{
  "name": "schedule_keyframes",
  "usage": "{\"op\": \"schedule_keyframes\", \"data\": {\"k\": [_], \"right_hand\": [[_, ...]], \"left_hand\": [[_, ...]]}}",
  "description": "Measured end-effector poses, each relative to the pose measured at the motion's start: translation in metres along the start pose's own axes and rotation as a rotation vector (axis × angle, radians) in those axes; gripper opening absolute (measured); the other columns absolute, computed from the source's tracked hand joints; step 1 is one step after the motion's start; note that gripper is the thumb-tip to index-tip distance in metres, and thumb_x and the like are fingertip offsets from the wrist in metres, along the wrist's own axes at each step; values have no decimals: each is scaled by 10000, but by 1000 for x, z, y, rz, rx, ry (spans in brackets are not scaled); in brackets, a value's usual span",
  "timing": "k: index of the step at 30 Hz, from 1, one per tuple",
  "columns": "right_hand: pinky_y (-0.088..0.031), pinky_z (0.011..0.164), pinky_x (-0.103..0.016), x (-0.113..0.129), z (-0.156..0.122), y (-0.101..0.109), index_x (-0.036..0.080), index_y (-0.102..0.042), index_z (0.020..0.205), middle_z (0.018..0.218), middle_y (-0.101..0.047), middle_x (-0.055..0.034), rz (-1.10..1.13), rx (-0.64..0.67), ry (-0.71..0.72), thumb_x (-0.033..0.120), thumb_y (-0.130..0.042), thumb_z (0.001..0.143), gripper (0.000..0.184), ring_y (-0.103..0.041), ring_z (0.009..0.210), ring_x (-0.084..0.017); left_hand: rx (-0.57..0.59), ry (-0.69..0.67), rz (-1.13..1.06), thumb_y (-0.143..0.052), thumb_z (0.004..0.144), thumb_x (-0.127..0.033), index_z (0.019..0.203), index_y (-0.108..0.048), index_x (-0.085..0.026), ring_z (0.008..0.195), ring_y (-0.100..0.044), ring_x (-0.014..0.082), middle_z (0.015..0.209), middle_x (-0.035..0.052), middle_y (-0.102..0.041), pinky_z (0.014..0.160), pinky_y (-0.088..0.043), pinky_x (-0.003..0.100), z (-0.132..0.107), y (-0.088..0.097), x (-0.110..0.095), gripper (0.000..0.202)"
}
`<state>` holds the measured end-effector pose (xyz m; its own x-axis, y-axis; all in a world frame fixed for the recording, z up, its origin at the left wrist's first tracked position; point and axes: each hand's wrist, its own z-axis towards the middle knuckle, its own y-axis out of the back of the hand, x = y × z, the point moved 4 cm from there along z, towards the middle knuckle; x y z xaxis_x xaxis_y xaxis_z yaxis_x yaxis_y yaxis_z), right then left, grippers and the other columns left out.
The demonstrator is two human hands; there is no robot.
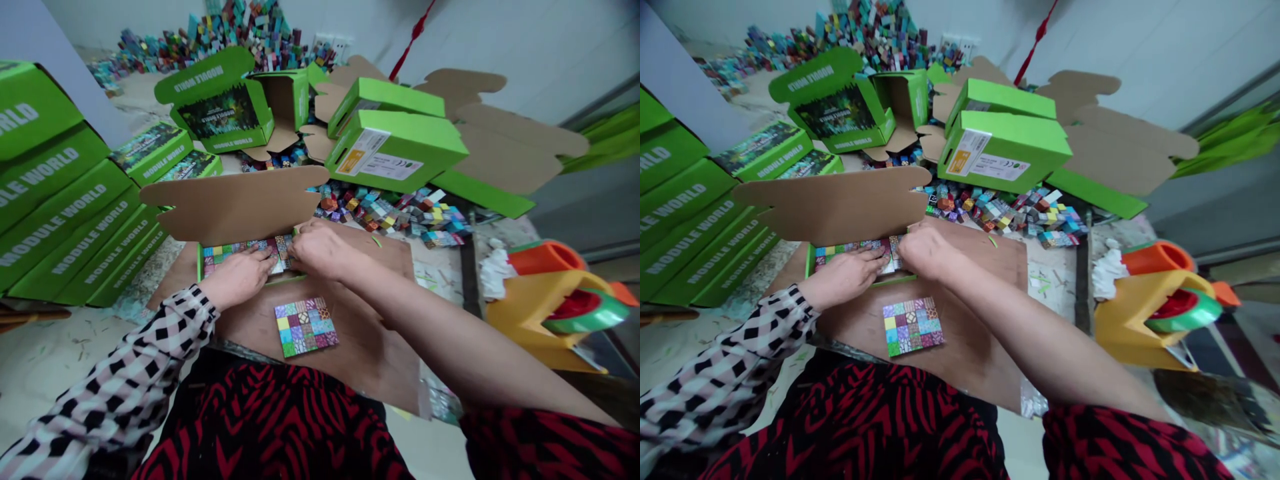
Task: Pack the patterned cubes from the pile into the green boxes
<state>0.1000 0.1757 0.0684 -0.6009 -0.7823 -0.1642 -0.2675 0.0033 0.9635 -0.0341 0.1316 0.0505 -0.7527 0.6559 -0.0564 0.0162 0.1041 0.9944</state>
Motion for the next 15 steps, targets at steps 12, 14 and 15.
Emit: {"op": "schedule_keyframes", "data": {"k": [12, 14, 15], "right_hand": [[-409, 753, -262, -36, -84, -17, 195, -645, 941, 948, -659, -48, 410, -283, -365, 306, -422, 945, 249, -577, 873, -162], [-412, 814, -261, -75, -118, -41, 191, -648, 961, 988, -650, -53, 455, -266, -679, 277, -447, 917, 223, -574, 924, -170], [-408, 855, -255, -98, -139, -54, 198, -648, 988, 1036, -639, -53, 466, -253, -905, 280, -465, 901, 219, -567, 975, -173]], "left_hand": [[-69, 32, -37, -303, 977, -404, 1352, -519, -226, 1249, -523, 287, 1394, 92, -519, 1029, -432, 477, -1, -9, 8, 468], [-54, 35, -25, -283, 974, -475, 1328, -547, -253, 1247, -522, 302, 1399, 84, -517, 1006, -449, 485, -2, -9, 8, 495], [-43, 32, -22, -267, 972, -499, 1309, -567, -257, 1243, -525, 302, 1397, 82, -521, 999, -456, 482, -2, -8, 7, 512]]}}
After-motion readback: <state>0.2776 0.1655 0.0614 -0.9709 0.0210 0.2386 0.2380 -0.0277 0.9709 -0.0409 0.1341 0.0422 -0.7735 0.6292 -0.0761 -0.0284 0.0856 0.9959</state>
